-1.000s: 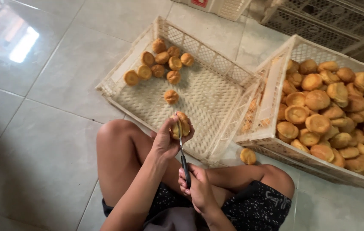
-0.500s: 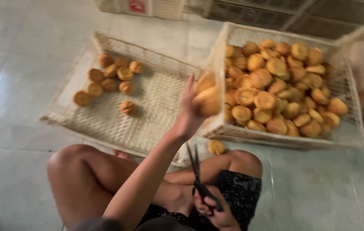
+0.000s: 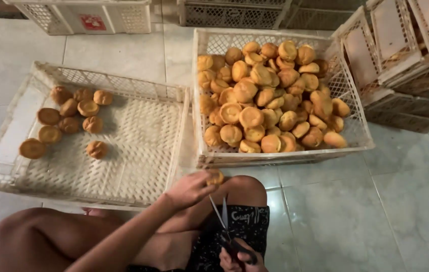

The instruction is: Cutting small bread buns with scissors to prepare them for filling.

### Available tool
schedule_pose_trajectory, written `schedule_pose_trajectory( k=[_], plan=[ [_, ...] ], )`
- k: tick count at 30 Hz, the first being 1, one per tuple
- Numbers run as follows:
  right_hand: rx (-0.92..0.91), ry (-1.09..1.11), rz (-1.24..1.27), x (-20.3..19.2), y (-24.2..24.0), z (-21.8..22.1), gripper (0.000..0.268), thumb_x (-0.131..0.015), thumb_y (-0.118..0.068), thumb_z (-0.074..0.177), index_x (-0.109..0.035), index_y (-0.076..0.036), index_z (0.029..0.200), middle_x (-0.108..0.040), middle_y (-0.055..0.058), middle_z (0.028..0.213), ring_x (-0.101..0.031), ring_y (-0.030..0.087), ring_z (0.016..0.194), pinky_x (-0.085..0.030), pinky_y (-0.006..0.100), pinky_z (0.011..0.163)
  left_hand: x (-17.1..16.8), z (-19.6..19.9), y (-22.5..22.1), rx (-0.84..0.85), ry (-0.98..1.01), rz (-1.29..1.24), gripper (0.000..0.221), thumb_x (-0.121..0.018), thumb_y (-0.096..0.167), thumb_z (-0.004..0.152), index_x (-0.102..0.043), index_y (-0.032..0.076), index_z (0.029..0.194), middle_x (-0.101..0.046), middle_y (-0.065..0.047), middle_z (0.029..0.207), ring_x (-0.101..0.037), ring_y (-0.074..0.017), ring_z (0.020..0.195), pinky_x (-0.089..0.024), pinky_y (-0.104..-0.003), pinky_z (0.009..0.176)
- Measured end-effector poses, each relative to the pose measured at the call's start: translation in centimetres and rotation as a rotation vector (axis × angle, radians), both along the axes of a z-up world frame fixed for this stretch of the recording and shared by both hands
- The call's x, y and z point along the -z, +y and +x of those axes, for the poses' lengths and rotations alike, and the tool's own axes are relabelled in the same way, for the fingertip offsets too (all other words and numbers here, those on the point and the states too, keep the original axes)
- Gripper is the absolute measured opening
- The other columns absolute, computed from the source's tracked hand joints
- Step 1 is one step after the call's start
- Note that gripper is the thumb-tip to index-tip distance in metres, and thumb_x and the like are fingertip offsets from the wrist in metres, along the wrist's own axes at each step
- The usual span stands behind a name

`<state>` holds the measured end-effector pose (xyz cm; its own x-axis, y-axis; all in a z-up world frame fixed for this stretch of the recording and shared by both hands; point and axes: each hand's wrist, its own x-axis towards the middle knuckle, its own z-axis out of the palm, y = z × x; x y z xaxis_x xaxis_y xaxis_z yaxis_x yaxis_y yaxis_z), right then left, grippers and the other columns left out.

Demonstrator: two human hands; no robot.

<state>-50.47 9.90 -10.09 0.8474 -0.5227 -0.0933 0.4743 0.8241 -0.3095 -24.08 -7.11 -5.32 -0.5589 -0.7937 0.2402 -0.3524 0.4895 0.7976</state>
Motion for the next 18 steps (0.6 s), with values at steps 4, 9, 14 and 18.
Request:
schedule_pose_trajectory(
  k=[4, 9, 14, 18],
  plan=[
    [0.050, -0.054, 0.131, 1.2, -0.5, -1.3, 0.037, -0.076, -0.031, 0.079, -0.056, 0.000, 0.087, -0.046, 0.004, 0.065, -0.035, 0.011, 0.053, -0.025, 0.023, 0.049, 8.3, -2.7, -1.7, 0.254, -0.442, -0.371, 0.063, -0.045, 0.025, 0.101, -0.030, 0.014, 0.161, -0.042, -0.007, 0.159, -0.042, -0.0289, 0.142, -0.039, -0.044, 0.113],
    [0.026, -0.051, 0.192, 1.3, -0.9, -1.2, 0.037, -0.074, -0.032, 0.079, -0.056, -0.002, 0.088, -0.047, 0.002, 0.069, -0.041, 0.011, 0.058, -0.032, 0.021, 0.055, 15.6, -4.4, -3.7, 0.151, -0.619, -0.682, 0.047, -0.051, 0.023, 0.095, -0.056, 0.018, 0.141, -0.051, -0.001, 0.151, -0.046, -0.0278, 0.138, -0.036, -0.041, 0.116],
    [-0.008, -0.145, 0.163, 3.7, -0.5, -2.2, 0.036, -0.070, -0.035, 0.085, -0.054, -0.004, 0.092, -0.047, 0.003, 0.071, -0.037, 0.011, 0.059, -0.028, 0.021, 0.051, 22.7, -2.0, -2.5, 0.098, -0.830, -0.300, 0.029, -0.056, 0.027, 0.096, -0.066, 0.025, 0.124, -0.066, -0.003, 0.114, -0.062, -0.0242, 0.102, -0.050, -0.039, 0.091],
    [-0.056, -0.201, 0.163, 6.1, -0.4, -3.5, 0.037, -0.068, -0.038, 0.083, -0.052, -0.007, 0.095, -0.044, 0.002, 0.075, -0.037, 0.013, 0.064, -0.031, 0.024, 0.059, -0.3, 3.5, 0.4, -0.001, -0.737, 0.346, 0.016, -0.069, 0.017, 0.076, -0.069, 0.012, 0.092, -0.073, -0.010, 0.083, -0.069, -0.0334, 0.074, -0.057, -0.044, 0.071]
  ],
)
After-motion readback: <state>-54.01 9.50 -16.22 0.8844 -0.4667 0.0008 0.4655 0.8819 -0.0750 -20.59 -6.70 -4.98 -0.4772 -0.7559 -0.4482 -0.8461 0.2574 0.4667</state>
